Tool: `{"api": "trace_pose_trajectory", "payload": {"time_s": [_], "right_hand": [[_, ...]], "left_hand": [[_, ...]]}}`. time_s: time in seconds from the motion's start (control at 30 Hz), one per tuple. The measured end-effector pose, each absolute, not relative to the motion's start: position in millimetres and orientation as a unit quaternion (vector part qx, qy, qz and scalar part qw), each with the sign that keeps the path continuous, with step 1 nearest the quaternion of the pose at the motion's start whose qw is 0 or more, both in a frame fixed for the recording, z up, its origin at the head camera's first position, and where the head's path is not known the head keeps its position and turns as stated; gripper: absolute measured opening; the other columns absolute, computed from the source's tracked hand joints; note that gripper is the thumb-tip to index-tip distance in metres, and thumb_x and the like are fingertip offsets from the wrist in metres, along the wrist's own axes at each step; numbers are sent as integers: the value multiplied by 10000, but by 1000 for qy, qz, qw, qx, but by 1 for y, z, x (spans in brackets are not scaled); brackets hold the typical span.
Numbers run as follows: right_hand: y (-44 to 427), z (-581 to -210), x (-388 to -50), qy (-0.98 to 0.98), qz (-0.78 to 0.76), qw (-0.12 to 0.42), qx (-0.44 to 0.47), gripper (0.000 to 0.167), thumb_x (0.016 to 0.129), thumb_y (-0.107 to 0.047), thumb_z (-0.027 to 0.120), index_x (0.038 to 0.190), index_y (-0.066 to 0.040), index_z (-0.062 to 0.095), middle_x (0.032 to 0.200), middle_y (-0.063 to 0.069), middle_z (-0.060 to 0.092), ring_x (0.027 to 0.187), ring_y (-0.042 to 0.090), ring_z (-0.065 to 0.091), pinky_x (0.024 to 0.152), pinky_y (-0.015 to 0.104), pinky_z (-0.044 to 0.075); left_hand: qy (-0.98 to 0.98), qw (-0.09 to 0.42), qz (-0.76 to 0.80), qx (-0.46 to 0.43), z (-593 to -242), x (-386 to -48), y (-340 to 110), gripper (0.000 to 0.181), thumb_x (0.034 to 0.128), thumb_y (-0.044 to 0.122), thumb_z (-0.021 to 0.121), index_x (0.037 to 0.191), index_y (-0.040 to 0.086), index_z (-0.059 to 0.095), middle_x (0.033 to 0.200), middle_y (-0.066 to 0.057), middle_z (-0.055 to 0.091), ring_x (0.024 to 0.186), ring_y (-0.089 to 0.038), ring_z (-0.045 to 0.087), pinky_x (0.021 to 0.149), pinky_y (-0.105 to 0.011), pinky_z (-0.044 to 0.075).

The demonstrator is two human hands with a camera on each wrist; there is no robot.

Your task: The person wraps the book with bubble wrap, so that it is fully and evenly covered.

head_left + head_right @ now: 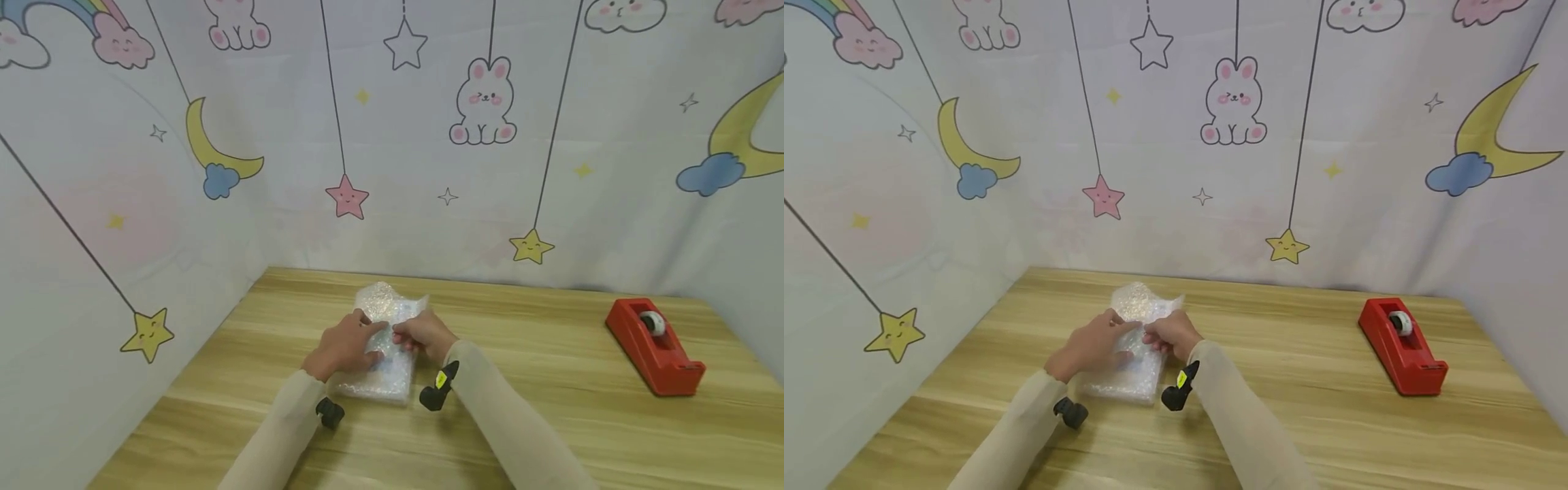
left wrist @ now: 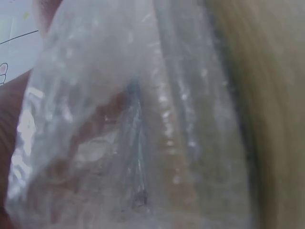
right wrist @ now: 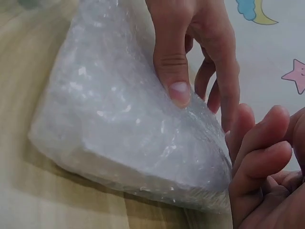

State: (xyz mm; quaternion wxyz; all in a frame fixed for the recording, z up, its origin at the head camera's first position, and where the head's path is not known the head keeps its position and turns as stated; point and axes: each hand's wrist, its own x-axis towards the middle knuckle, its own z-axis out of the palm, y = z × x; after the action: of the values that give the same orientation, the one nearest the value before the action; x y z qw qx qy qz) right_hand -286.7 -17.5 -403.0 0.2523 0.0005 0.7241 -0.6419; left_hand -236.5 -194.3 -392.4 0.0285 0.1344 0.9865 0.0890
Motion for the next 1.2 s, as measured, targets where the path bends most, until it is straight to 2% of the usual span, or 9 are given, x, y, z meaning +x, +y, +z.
{"api": "trace_pose_trajectory", "payload": {"time_s": [0.27,0.43,0.53,0.63,0.73,0.8,0.87,0.93,1.2], "right_hand": [[-6,-407,-276,618,-723,306,32,334,1022,-199,513,1230,62,531,681,-33,587,475,-37,408,433,89,312],[5,-404,-262,562,-755,332,59,380,1045,-303,449,1210,39,470,576,-116,385,421,-55,271,399,95,257],[7,-401,-258,649,-708,278,12,366,1038,-299,479,1059,52,582,503,-116,311,397,0,256,417,159,328],[3,-396,-257,801,-572,143,-106,273,1003,-238,559,926,1,665,553,-65,453,472,77,401,505,241,423],[-6,-394,-258,894,-382,1,-235,226,976,-217,605,993,-14,703,875,49,685,804,203,640,750,356,548],[-12,-396,-258,909,-269,-57,-314,278,976,-221,601,1103,5,703,1127,129,720,1099,291,648,992,424,506],[-16,-401,-256,912,-185,-67,-360,378,997,-266,569,1234,14,660,1328,165,660,1336,359,540,1130,463,426],[-17,-406,-252,914,-126,-62,-382,435,1019,-304,531,1312,4,622,1411,149,617,1425,361,465,1152,487,407],[-7,-404,-231,916,-70,-52,-392,416,1039,-343,489,1331,-65,593,1391,93,642,1429,322,470,1082,514,465]], "left_hand": [[988,40,82,127,-385,-243,-193,627,834,372,777,1412,257,564,1289,-122,528,1084,-288,593,729,-495,555],[989,46,81,119,-384,-245,-193,607,827,374,782,1388,269,573,1294,-116,519,1076,-275,582,733,-484,542],[990,48,76,110,-384,-246,-196,604,829,380,786,1385,286,568,1301,-114,513,1073,-267,570,730,-474,537],[990,55,75,108,-384,-247,-199,634,834,390,785,1411,286,544,1306,-114,506,1079,-265,560,731,-469,531],[990,64,72,107,-381,-248,-200,678,831,392,785,1443,268,521,1311,-118,498,1111,-280,551,732,-478,534],[989,72,70,105,-381,-249,-199,698,831,396,782,1460,263,508,1320,-118,489,1150,-293,538,746,-487,536],[989,76,69,105,-381,-249,-197,696,833,404,774,1461,271,506,1332,-120,484,1198,-311,519,762,-499,541],[989,79,72,105,-382,-249,-196,699,832,414,771,1463,278,502,1343,-123,479,1230,-323,504,781,-508,540],[988,79,80,109,-384,-250,-203,697,833,408,777,1461,274,504,1390,-135,470,1265,-347,479,836,-537,537]]}}
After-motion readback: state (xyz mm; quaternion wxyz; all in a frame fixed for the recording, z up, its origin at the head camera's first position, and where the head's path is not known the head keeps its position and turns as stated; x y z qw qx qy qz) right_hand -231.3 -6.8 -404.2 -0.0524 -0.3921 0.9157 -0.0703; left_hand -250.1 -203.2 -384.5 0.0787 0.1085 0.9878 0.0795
